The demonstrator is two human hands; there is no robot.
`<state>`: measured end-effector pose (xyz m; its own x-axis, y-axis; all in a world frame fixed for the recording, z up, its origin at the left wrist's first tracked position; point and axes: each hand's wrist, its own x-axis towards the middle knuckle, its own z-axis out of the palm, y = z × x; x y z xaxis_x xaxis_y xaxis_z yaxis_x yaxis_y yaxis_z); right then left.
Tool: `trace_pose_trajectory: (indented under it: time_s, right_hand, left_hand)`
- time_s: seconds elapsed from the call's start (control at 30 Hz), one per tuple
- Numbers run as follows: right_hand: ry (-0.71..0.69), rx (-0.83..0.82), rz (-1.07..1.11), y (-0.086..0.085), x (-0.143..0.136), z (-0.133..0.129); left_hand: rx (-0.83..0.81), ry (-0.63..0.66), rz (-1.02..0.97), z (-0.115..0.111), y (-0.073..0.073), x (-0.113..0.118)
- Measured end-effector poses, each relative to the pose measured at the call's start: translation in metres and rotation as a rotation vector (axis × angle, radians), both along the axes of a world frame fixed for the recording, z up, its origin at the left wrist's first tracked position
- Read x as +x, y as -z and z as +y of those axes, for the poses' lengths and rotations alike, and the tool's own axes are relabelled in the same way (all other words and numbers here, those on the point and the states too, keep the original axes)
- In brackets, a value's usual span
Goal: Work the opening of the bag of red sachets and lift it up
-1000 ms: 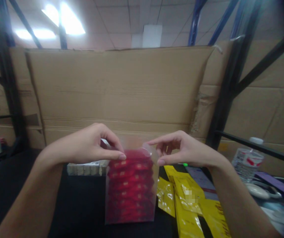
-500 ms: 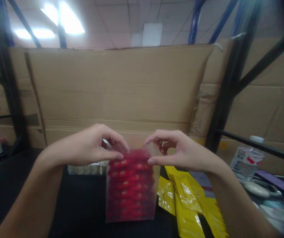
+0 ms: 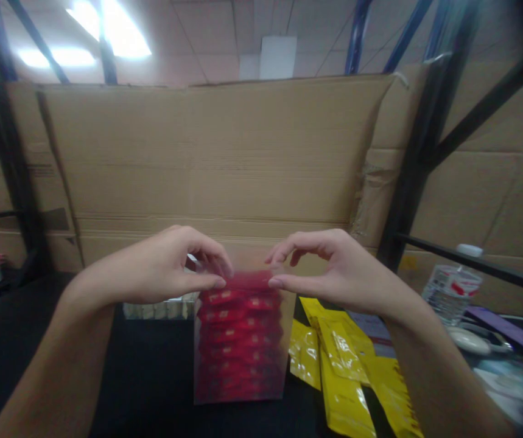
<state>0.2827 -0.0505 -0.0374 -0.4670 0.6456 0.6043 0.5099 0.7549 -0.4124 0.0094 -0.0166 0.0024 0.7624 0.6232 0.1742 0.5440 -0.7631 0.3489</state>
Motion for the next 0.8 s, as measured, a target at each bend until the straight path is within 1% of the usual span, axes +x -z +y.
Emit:
trace_pose_trajectory:
  time_s: [0.1, 0.37, 0.5, 0.63, 0.8]
  right_hand:
    - [0.022, 0.097, -0.004, -0.001, -0.001, -0.002]
    - [0.009, -0.04, 0.02, 0.0, -0.002, -0.006]
    - [0.015, -0.028, 0.043, -0.001, -0.004, -0.01]
    - [0.044, -0.022, -0.003, -0.001, -0.006, -0.014]
    - [0.037, -0.011, -0.041, -0.001, -0.007, -0.016]
  left_hand:
    - [0.022, -0.006, 0.006, 0.0, 0.0, 0.001]
    - [0.061, -0.026, 0.023, -0.001, 0.0, 0.001]
    - [0.085, -0.037, 0.024, 0.0, 0.002, 0.0]
    - [0.101, -0.056, 0.032, -0.001, 0.002, 0.0]
    - [0.093, -0.071, 0.035, -0.002, 0.001, 0.001]
